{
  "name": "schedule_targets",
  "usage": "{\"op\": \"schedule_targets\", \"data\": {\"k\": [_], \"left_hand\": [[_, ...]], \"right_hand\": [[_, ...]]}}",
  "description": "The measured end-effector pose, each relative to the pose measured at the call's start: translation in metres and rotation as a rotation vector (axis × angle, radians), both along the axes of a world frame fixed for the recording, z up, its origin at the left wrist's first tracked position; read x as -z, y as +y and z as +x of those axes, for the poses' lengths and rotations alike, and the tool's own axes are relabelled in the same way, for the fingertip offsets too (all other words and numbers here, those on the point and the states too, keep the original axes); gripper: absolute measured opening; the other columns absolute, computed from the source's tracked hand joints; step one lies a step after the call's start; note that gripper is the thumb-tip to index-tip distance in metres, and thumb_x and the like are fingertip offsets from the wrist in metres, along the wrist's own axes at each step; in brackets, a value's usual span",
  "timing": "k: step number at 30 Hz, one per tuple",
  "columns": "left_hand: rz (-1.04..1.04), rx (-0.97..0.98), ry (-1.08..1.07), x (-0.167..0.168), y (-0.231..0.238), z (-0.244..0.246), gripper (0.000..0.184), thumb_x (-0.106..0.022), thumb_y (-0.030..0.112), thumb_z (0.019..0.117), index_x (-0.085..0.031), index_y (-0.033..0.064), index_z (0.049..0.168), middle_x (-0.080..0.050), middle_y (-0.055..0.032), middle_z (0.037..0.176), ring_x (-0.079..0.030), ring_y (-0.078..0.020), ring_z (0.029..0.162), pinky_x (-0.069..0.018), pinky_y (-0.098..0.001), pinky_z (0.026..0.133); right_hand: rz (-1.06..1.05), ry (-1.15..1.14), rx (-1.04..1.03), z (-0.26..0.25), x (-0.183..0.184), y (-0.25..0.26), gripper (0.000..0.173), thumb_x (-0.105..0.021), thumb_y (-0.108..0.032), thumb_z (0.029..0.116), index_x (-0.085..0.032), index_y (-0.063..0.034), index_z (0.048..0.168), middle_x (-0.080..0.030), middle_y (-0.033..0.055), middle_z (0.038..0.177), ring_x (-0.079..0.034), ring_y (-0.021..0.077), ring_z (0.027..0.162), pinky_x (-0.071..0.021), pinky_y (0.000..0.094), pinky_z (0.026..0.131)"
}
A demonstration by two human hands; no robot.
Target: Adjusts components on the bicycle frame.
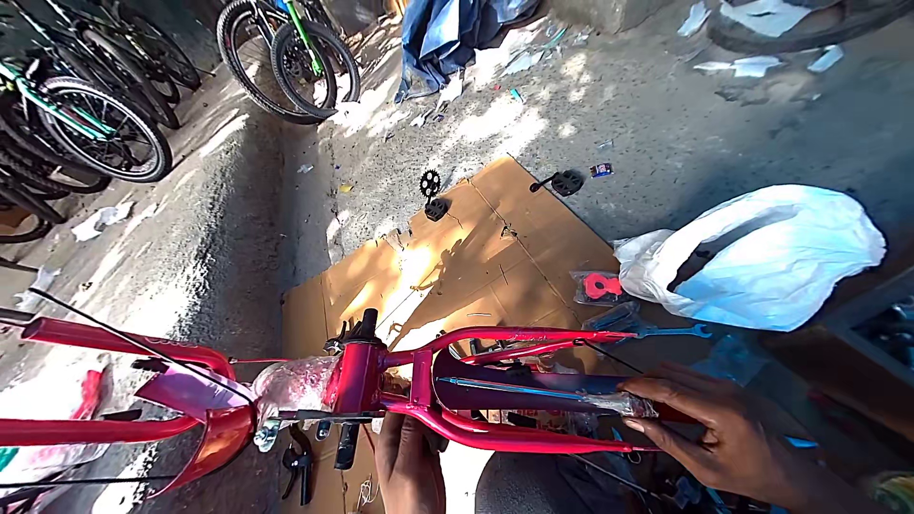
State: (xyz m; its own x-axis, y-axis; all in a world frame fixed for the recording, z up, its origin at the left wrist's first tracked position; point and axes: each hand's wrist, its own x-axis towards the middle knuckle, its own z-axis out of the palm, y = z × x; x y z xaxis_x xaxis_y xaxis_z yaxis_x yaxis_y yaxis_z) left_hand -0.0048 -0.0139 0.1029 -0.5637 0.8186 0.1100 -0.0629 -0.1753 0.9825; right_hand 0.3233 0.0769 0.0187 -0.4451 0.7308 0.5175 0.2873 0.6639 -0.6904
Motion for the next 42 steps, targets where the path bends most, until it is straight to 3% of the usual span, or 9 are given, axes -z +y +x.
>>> {"op": "schedule_targets", "data": {"k": [3, 5, 8, 14, 19, 23, 34, 39, 42], "left_hand": [[-0.224, -0.025, 0.533, -0.004, -0.028, -0.003, 0.023, -0.051, 0.009, 0.0998, -0.070, -0.0032, 0.105, -0.057, -0.0070, 0.108, -0.058, -0.0079, 0.099, -0.0529, -0.0209, 0.086], [-0.291, -0.073, 0.799, -0.008, -0.043, -0.005, 0.024, -0.060, 0.016, 0.1000, -0.076, 0.0004, 0.108, -0.058, -0.0070, 0.100, -0.056, -0.0064, 0.089, -0.0489, -0.0188, 0.079], [-0.184, -0.116, 0.416, -0.018, -0.056, -0.006, 0.020, -0.054, 0.004, 0.1030, -0.069, -0.0060, 0.113, -0.071, -0.0053, 0.085, -0.062, -0.0069, 0.062, -0.0551, -0.0222, 0.058], [-0.003, -0.111, -0.071, -0.020, -0.055, 0.005, 0.016, -0.062, -0.004, 0.0962, -0.069, -0.0017, 0.110, -0.075, -0.0170, 0.096, -0.075, -0.0236, 0.076, -0.0650, -0.0374, 0.069], [-0.072, -0.004, 0.123, -0.005, -0.037, 0.009, 0.022, -0.052, -0.007, 0.0966, -0.052, -0.0058, 0.119, -0.069, -0.0132, 0.093, -0.060, -0.0108, 0.058, -0.0504, -0.0226, 0.050], [-0.114, -0.068, 0.271, -0.001, -0.032, 0.014, 0.036, -0.043, 0.000, 0.0991, -0.058, -0.0100, 0.130, -0.067, -0.0035, 0.091, -0.045, -0.0021, 0.057, -0.0358, -0.0179, 0.048], [-0.005, -0.116, 0.557, -0.004, -0.022, 0.017, 0.026, -0.053, 0.006, 0.1020, -0.070, -0.0083, 0.116, -0.065, -0.0036, 0.103, -0.058, -0.0022, 0.079, -0.0505, -0.0151, 0.065], [-0.060, -0.049, 0.493, -0.009, -0.024, 0.014, 0.026, -0.051, 0.009, 0.1039, -0.070, -0.0050, 0.115, -0.063, -0.0022, 0.098, -0.051, -0.0021, 0.065, -0.0443, -0.0171, 0.055], [0.003, -0.046, 0.424, 0.008, -0.018, 0.008, 0.027, -0.050, 0.009, 0.1023, -0.073, 0.0012, 0.114, -0.071, -0.0009, 0.113, -0.066, -0.0060, 0.098, -0.0561, -0.0216, 0.085]], "right_hand": [[-0.007, 0.001, 0.000, 0.001, -0.001, 0.000, 0.033, -0.068, -0.042, 0.0951, -0.075, -0.0201, 0.118, -0.073, -0.0019, 0.106, -0.068, 0.0074, 0.098, -0.0587, 0.0261, 0.081], [-0.011, 0.002, 0.001, 0.001, 0.001, 0.000, 0.033, -0.068, -0.043, 0.0950, -0.075, -0.0209, 0.119, -0.073, -0.0022, 0.107, -0.068, 0.0071, 0.098, -0.0587, 0.0262, 0.082], [-0.017, 0.011, 0.000, 0.001, 0.002, 0.000, 0.033, -0.069, -0.043, 0.0941, -0.075, -0.0206, 0.118, -0.073, -0.0026, 0.108, -0.068, 0.0070, 0.099, -0.0591, 0.0266, 0.082], [-0.013, -0.012, 0.011, 0.002, 0.000, -0.002, 0.033, -0.069, -0.043, 0.0947, -0.075, -0.0206, 0.117, -0.073, -0.0040, 0.105, -0.067, 0.0056, 0.096, -0.0584, 0.0254, 0.080], [-0.013, -0.020, 0.020, 0.002, -0.001, -0.003, 0.033, -0.068, -0.044, 0.0944, -0.075, -0.0207, 0.117, -0.073, -0.0045, 0.105, -0.067, 0.0055, 0.096, -0.0589, 0.0255, 0.080], [-0.011, -0.028, 0.025, 0.002, -0.002, -0.003, 0.032, -0.068, -0.043, 0.0946, -0.075, -0.0203, 0.117, -0.073, -0.0043, 0.105, -0.067, 0.0058, 0.097, -0.0589, 0.0257, 0.081], [-0.006, -0.019, 0.010, 0.000, -0.004, -0.002, 0.030, -0.068, -0.041, 0.0950, -0.075, -0.0192, 0.115, -0.073, -0.0050, 0.104, -0.067, 0.0048, 0.097, -0.0579, 0.0235, 0.080], [-0.032, 0.003, 0.004, -0.001, -0.003, -0.002, 0.030, -0.070, -0.039, 0.0936, -0.076, -0.0188, 0.115, -0.072, -0.0048, 0.103, -0.066, 0.0045, 0.094, -0.0574, 0.0233, 0.078], [-0.042, 0.005, 0.000, -0.001, -0.003, -0.001, 0.031, -0.070, -0.039, 0.0936, -0.076, -0.0193, 0.116, -0.072, -0.0052, 0.104, -0.066, 0.0041, 0.095, -0.0578, 0.0229, 0.079]]}}
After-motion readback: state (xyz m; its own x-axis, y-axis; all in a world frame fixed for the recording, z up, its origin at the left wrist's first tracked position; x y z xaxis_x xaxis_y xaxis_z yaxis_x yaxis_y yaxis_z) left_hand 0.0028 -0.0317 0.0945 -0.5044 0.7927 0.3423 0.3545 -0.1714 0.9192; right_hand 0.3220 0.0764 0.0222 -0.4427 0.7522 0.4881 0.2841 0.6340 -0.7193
